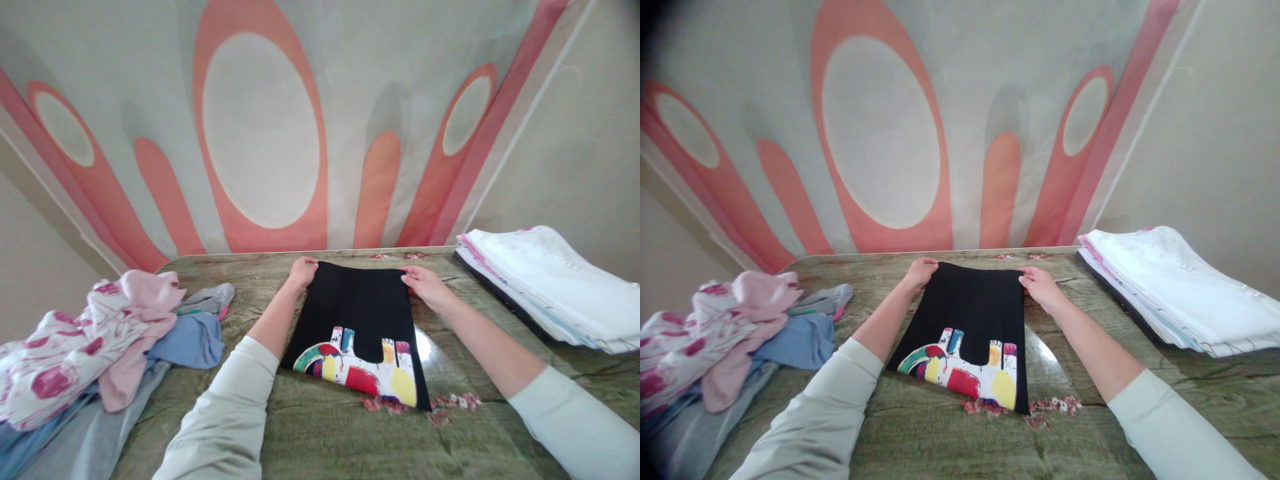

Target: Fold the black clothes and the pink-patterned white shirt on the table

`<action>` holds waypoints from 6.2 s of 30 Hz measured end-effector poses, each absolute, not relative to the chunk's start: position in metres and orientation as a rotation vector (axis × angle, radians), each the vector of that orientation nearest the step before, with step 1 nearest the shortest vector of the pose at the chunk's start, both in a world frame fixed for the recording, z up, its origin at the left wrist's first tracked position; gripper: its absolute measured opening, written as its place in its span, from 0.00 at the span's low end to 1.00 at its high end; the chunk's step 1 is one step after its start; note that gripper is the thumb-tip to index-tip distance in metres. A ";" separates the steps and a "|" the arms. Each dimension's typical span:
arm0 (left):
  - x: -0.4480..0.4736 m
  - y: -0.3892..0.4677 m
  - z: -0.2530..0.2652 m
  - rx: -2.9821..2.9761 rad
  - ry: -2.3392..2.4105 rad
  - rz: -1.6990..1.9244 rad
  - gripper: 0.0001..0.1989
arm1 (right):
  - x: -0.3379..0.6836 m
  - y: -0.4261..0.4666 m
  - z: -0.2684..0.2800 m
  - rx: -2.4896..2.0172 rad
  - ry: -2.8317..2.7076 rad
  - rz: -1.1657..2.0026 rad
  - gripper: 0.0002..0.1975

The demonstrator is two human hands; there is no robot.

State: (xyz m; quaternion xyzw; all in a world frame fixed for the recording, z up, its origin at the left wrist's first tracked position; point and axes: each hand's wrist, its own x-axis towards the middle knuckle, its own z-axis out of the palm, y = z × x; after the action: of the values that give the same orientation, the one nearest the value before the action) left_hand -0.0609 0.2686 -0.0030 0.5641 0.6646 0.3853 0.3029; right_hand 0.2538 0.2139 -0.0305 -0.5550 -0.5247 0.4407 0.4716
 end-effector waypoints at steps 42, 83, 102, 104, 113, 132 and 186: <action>-0.059 0.203 -0.001 2.634 1.435 0.243 0.29 | 0.221 0.193 -0.013 -1.443 -2.471 0.106 0.28; -0.040 0.265 0.077 1.636 1.005 1.171 0.19 | 0.267 0.223 0.066 -1.458 -1.723 0.508 0.22; -0.088 0.196 0.026 2.302 1.110 0.721 0.19 | 0.200 0.047 0.032 -0.946 -2.538 0.091 0.24; -0.093 0.196 0.020 2.323 1.168 0.725 0.21 | 0.191 0.039 0.021 -0.961 -2.570 0.070 0.25; -0.102 0.202 0.014 2.469 1.527 0.707 0.21 | 0.151 0.024 0.017 -0.823 -2.584 0.094 0.21; 0.016 0.067 0.039 2.868 1.116 0.169 0.28 | 0.202 0.259 0.001 -1.221 -2.502 0.234 0.17; -0.023 0.078 0.034 1.956 1.348 0.518 0.23 | 0.312 0.164 0.012 -1.790 -1.593 1.148 0.17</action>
State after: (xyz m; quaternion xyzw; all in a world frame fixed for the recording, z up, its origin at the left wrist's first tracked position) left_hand -0.0230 0.0782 0.0341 0.7544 0.5198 0.1996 0.3476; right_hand 0.3121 0.1638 0.0123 -0.6540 -0.5820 0.4195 0.2401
